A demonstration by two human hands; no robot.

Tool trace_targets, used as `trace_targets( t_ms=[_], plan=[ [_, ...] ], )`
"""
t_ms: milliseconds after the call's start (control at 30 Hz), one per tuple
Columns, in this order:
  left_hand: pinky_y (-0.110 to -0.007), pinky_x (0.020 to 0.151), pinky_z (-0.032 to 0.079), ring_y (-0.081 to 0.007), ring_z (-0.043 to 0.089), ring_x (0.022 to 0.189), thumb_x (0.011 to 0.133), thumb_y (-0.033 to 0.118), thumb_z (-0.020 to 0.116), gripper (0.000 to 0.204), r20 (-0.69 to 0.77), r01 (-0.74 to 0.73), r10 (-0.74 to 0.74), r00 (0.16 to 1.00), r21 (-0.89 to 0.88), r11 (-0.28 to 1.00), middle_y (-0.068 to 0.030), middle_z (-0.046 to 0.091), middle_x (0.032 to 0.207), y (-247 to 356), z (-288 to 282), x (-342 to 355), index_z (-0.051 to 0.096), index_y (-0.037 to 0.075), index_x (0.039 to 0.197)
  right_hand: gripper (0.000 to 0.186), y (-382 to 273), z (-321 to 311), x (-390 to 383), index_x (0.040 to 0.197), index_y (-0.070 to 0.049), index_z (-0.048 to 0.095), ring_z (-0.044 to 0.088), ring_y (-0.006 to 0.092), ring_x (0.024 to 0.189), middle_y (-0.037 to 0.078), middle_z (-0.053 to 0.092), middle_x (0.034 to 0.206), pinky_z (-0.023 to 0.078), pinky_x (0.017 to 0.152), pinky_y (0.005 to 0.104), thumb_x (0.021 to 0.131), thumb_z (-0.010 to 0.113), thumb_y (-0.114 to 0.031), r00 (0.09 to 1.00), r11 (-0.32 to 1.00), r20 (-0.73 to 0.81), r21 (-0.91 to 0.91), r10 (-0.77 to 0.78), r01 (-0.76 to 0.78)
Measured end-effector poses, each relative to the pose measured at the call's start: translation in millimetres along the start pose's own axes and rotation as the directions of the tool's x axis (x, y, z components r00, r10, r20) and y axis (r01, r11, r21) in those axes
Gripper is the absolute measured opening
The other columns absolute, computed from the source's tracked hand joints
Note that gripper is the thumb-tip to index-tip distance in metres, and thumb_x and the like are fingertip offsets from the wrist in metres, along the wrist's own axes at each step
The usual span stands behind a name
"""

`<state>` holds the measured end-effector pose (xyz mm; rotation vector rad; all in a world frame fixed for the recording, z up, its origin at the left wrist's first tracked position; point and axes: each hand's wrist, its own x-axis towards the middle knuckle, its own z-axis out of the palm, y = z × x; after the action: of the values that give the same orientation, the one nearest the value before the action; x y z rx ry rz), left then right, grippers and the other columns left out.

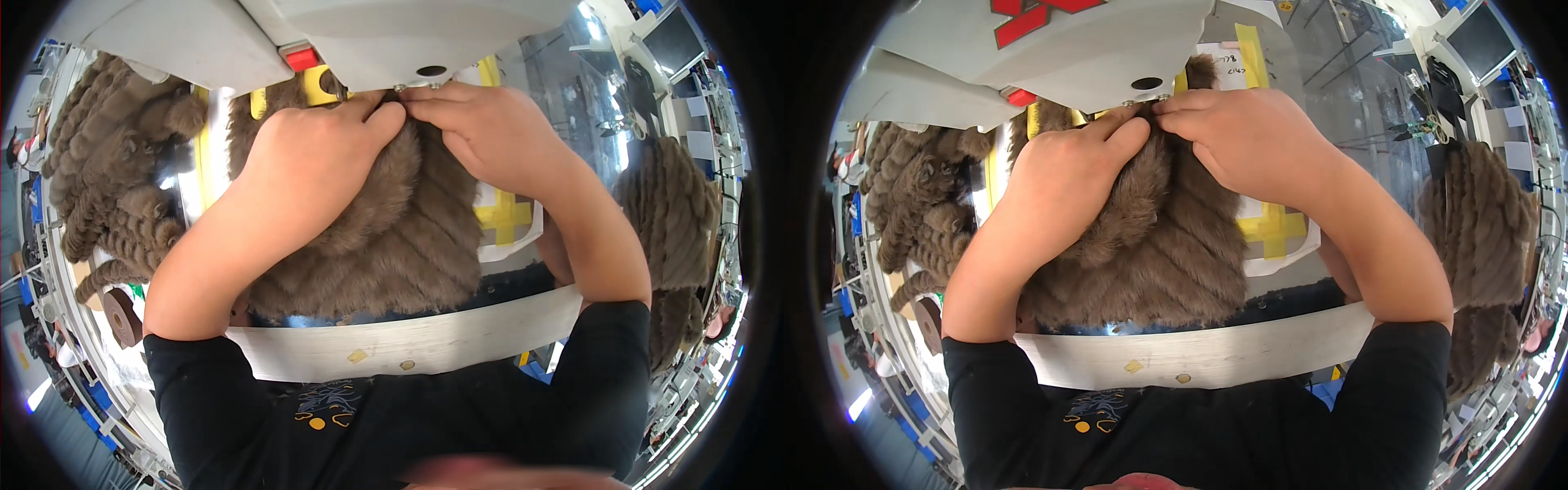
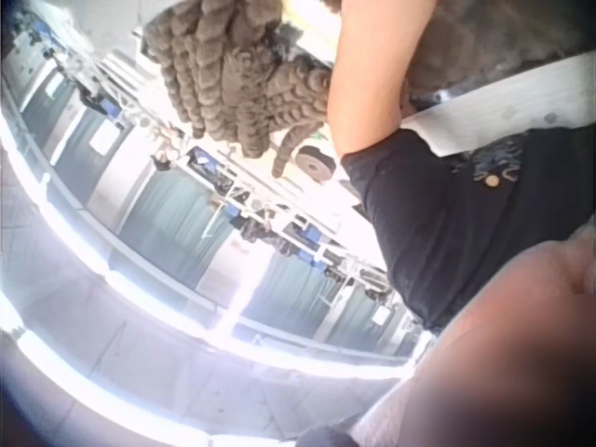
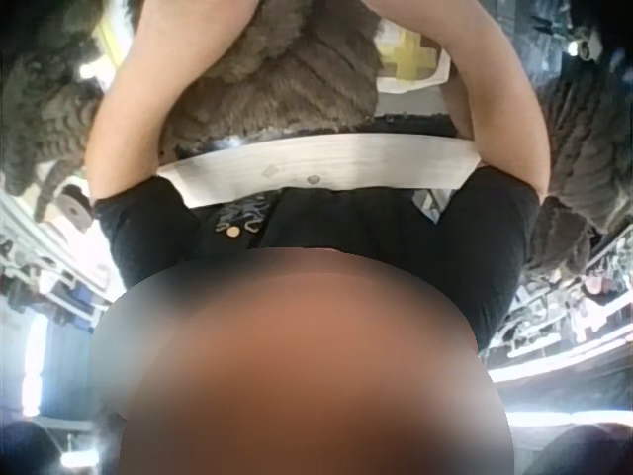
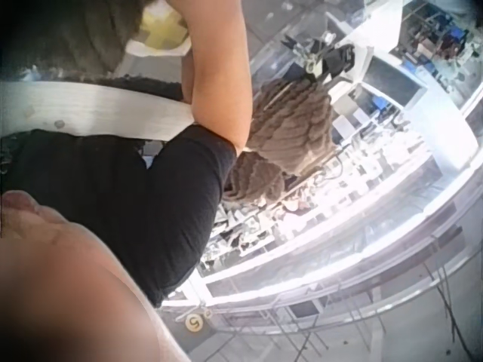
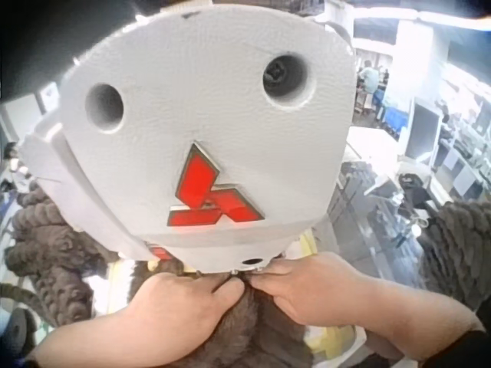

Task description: Sewing fur pieces and tails onto a base material using an industrial fur sewing machine.

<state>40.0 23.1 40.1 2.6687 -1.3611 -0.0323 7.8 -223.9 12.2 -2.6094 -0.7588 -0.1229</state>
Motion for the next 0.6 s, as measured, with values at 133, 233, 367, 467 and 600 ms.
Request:
trace_targets(
  t_ms=[133, 233, 367, 467, 600],
  plan=[
    [-0.045, 0.073, 0.06, -0.0356, 0.074, 0.09, 0.096, 0.006, 0.052, 0.024, 0.018, -0.002, 0.003, 1.0, -0.009, 1.0, -0.0137, 0.068, 0.132, 3.1, -4.5, 0.0, 0.057, 0.006, 0.119, 0.032, -3.3, -2.9, -1.9, 0.12, -0.009, 0.076, 0.071, 0.0293, 0.11, 0.003, 0.074, 0.13, 0.059, 0.089, 0.043, 0.092, 0.059, -0.008, 1.0, 1.0, -0.008, -0.027, 0.006, -0.006],
    [-0.045, 0.074, 0.06, -0.0359, 0.074, 0.09, 0.095, 0.005, 0.052, 0.024, 0.05, -0.001, 0.002, 0.999, -0.018, 1.0, -0.014, 0.066, 0.139, 2.7, -4.0, -0.2, 0.057, 0.006, 0.119, 0.032, -3.3, -2.8, -0.5, 0.119, -0.009, 0.076, 0.071, 0.0302, 0.11, 0.004, 0.074, 0.129, 0.059, 0.089, 0.0438, 0.092, 0.059, -0.008, 1.0, 1.0, 0.002, -0.013, 0.005, -0.005],
    [-0.045, 0.074, 0.06, -0.0362, 0.074, 0.091, 0.094, 0.005, 0.053, 0.025, 0.074, -0.009, 0.01, 0.997, -0.01, 1.0, -0.0147, 0.063, 0.145, 6.6, -6.9, -3.1, 0.057, 0.006, 0.119, 0.031, -4.9, -1.6, -3.2, 0.117, -0.008, 0.076, 0.071, 0.0309, 0.109, 0.004, 0.075, 0.127, 0.059, 0.089, 0.0447, 0.092, 0.059, -0.008, 1.0, 1.0, -0.003, 0.004, -0.016, 0.016],
    [-0.044, 0.074, 0.06, -0.0356, 0.074, 0.09, 0.094, 0.005, 0.054, 0.026, 0.071, -0.022, 0.023, 0.997, -0.005, 1.0, -0.0146, 0.063, 0.145, 8.8, -7.8, -5.9, 0.058, 0.006, 0.12, 0.029, -8.4, -4.9, -3.9, 0.116, -0.008, 0.077, 0.072, 0.0312, 0.107, 0.005, 0.076, 0.124, 0.059, 0.089, 0.0451, 0.092, 0.06, -0.008, 1.0, 1.0, 0.015, 0.012, -0.015, 0.014],
    [-0.042, 0.073, 0.061, -0.0348, 0.074, 0.088, 0.093, 0.005, 0.055, 0.029, 0.06, -0.044, 0.043, 0.997, 0.004, 0.999, -0.0156, 0.063, 0.145, 10.3, -6.7, -9.7, 0.059, 0.005, 0.122, 0.028, -11.2, -8.5, -3.8, 0.115, -0.009, 0.077, 0.072, 0.0309, 0.106, 0.004, 0.076, 0.123, 0.059, 0.087, 0.0451, 0.092, 0.062, -0.009, 0.999, 1.0, 0.032, 0.017, -0.014, 0.014]
  ],
)
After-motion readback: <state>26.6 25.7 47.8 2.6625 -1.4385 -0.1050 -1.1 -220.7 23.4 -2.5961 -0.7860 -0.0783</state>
